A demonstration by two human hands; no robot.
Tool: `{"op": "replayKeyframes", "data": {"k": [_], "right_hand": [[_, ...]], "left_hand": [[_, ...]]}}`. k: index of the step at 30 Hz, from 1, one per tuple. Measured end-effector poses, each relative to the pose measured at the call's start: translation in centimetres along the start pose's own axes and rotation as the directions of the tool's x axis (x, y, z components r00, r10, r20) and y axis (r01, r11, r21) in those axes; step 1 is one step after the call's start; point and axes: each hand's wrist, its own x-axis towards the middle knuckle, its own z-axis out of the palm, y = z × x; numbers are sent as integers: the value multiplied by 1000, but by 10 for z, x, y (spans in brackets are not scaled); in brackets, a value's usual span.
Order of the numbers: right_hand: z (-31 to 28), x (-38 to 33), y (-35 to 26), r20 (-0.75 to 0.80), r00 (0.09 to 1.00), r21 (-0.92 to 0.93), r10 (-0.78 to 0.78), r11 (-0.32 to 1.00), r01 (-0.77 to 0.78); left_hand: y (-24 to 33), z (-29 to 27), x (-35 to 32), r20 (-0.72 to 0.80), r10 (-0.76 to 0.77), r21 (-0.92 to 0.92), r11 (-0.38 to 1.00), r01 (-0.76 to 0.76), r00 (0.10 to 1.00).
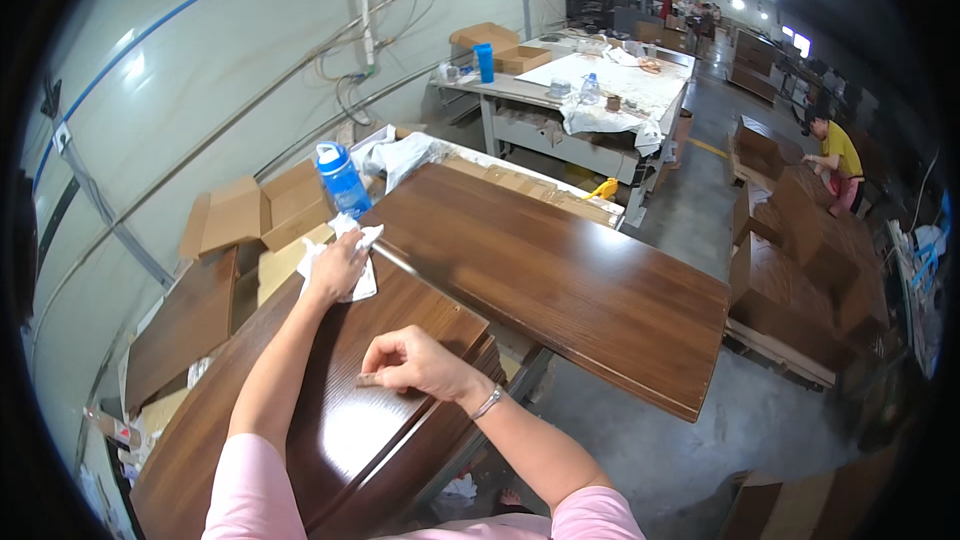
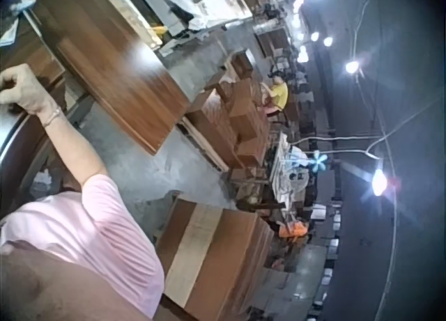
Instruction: The person rubs a small block along the edges and surfaces of several dark wood panels and wipes them with a white cloth.
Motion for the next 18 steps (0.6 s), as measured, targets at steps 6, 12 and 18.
{"op": "replayKeyframes", "data": {"k": [6,12,18], "right_hand": [[3,-1,-7,-23,1000,75,9,997,-8],[2,-4,-7,-140,990,123,11,992,6],[11,4,-7,-287,958,106,-4,994,36]], "left_hand": [[-36,-17,-30,-18,-116,27,993,116,993],[-80,-47,-104,-28,-206,29,978,207,978],[-155,-93,-223,-116,-379,37,922,385,918]]}}
